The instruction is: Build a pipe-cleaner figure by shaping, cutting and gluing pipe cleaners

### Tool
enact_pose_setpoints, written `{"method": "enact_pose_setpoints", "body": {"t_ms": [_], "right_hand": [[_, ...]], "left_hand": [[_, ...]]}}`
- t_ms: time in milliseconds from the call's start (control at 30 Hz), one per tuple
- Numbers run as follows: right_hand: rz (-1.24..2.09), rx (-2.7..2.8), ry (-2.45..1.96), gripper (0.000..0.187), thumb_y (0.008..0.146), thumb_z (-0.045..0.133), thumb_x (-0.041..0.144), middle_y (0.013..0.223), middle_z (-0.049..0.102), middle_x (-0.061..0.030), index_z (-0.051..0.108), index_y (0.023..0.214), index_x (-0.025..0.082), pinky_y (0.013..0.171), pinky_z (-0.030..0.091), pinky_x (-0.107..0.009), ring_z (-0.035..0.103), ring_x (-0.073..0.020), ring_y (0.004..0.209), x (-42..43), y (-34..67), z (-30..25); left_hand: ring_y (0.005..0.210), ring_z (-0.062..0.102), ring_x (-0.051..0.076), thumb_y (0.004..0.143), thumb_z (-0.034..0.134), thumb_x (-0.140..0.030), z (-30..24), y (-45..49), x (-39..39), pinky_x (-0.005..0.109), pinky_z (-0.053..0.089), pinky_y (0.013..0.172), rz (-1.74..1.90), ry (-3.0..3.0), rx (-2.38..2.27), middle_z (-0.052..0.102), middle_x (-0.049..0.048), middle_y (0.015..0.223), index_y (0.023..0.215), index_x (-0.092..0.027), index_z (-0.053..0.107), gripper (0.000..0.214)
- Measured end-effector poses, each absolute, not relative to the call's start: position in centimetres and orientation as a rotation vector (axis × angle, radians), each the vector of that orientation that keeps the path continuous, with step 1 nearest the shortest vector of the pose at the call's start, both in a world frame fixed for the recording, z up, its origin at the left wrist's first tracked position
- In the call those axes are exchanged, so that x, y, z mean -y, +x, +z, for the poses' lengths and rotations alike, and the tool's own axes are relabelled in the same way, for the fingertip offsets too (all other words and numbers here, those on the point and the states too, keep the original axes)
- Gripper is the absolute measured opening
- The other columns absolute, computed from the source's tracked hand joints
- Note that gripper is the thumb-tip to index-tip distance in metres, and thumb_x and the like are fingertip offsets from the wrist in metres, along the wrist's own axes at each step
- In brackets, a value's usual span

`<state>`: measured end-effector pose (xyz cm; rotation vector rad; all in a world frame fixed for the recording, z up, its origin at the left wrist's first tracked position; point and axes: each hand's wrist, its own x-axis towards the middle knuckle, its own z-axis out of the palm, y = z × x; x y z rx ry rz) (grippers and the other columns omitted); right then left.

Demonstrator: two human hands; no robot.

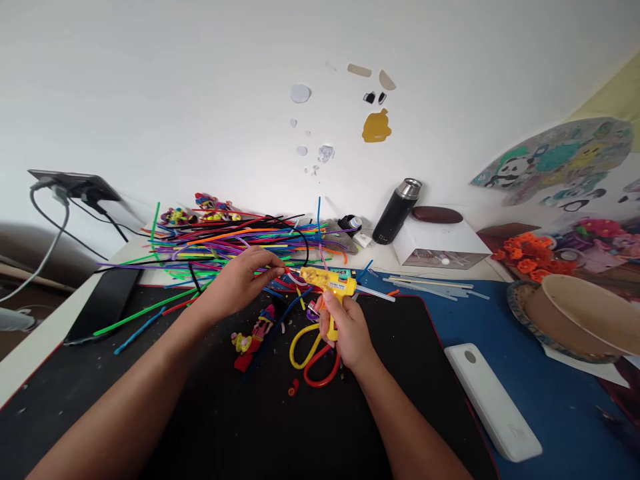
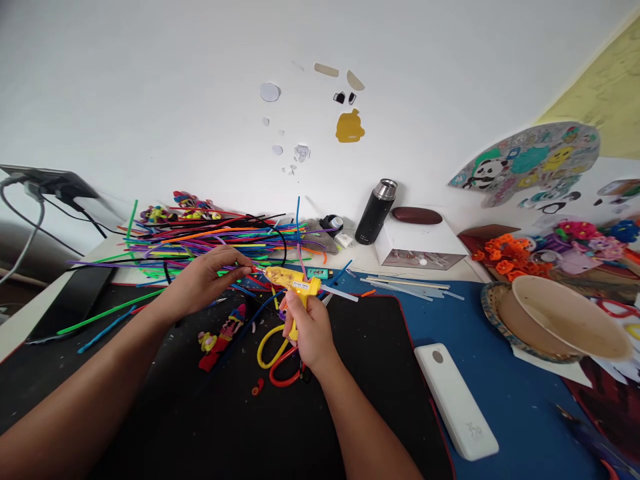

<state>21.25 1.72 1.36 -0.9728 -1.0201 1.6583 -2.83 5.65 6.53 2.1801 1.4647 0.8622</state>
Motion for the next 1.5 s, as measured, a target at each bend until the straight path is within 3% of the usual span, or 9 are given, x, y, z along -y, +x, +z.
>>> {"method": "enact_pose_setpoints", "body": {"t_ms": [1500], "right_hand": [[1.658, 1.037, -1.029, 0.064, 0.082, 0.072, 0.081, 0.044, 0.052, 0.0051, 0.064, 0.076, 0.018, 0.034, 0.026, -0.02, 0.037, -0.0075, 0.032, -1.64, 21.22, 1.89]], "left_hand": [[0.1, 0.068, 0.026, 0.105, 0.056, -0.053, 6.55, -3.27, -5.74, 0.036, 0.051, 0.089, 0.866, 2.249, -1.455, 0.078, 0.0063, 0.102, 0.099, -0.023, 0.075, 0.036]]}}
